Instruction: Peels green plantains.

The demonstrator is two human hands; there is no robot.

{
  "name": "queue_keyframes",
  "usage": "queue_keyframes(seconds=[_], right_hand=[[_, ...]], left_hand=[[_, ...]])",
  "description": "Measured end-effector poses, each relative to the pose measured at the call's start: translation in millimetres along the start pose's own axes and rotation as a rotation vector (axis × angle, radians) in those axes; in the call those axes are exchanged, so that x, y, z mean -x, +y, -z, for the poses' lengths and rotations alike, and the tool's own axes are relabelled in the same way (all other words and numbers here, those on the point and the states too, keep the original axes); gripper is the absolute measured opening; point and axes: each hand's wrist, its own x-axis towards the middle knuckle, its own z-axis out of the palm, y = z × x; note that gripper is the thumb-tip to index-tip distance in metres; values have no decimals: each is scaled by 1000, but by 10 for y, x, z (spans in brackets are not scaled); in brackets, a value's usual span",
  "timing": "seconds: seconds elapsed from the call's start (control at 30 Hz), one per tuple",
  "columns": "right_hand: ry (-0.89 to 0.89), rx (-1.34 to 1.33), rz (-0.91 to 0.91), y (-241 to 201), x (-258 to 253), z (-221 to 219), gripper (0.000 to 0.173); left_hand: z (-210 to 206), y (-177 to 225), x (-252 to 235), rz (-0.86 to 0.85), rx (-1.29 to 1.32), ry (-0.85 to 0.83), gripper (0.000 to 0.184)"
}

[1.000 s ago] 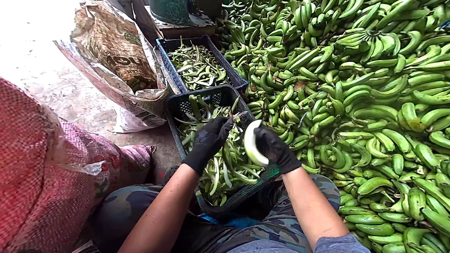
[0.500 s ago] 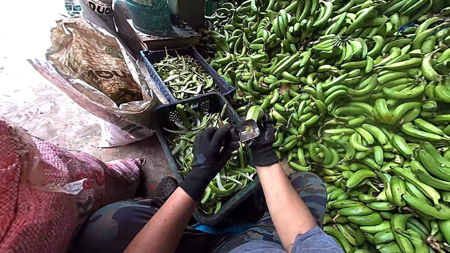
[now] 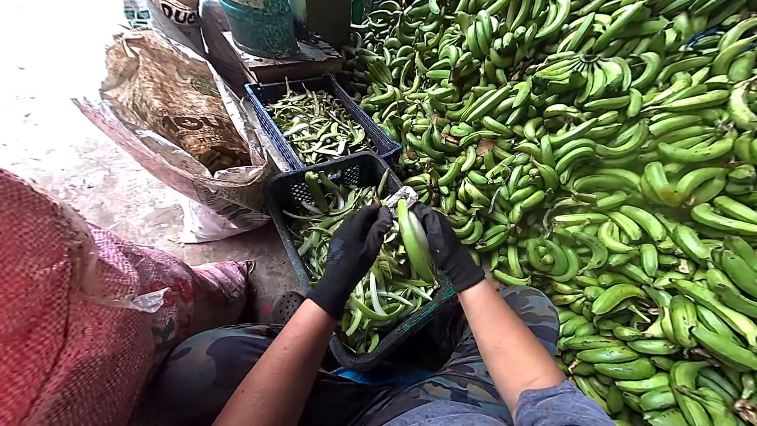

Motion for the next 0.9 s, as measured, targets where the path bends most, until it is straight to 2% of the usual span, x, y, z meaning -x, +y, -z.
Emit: queue_keyframes(seconds=[0.13,0.23,0.3,0.37,0.43,0.57,0.63,0.7,0.8,0.9], right_hand=[[-53,-259,18,134,-4,-76,48],[8,-452,-164,74,-48,15,49],[80,-877,-434,119,-122,75,47],[162,-1140,-612,112,-141,159,48],[213,-1242,-587,168,-76,230,37],[68,-1411,-551,403,-103,312,50],[21,-1481,-549,449,-80,331,49],[22,-1433,-608,386,-61,323,48],[81,-1238,-725,151,-90,249,46],[-13,-1169,-588,202,-37,73,40]], left_hand=[[57,-163,-18,211,115,-126,59],[78,-172,-13,227,102,-160,59],[55,-116,-5,74,42,-120,53],[-28,-137,0,-174,-82,-82,55],[-127,-145,10,-374,-183,-56,58],[-217,-106,35,-617,-222,-76,47],[-226,-70,55,-680,-262,-77,44],[-258,-57,82,-680,-291,-74,41],[-354,-107,107,-569,-237,-101,42],[-371,-137,78,-288,-99,-177,47]])
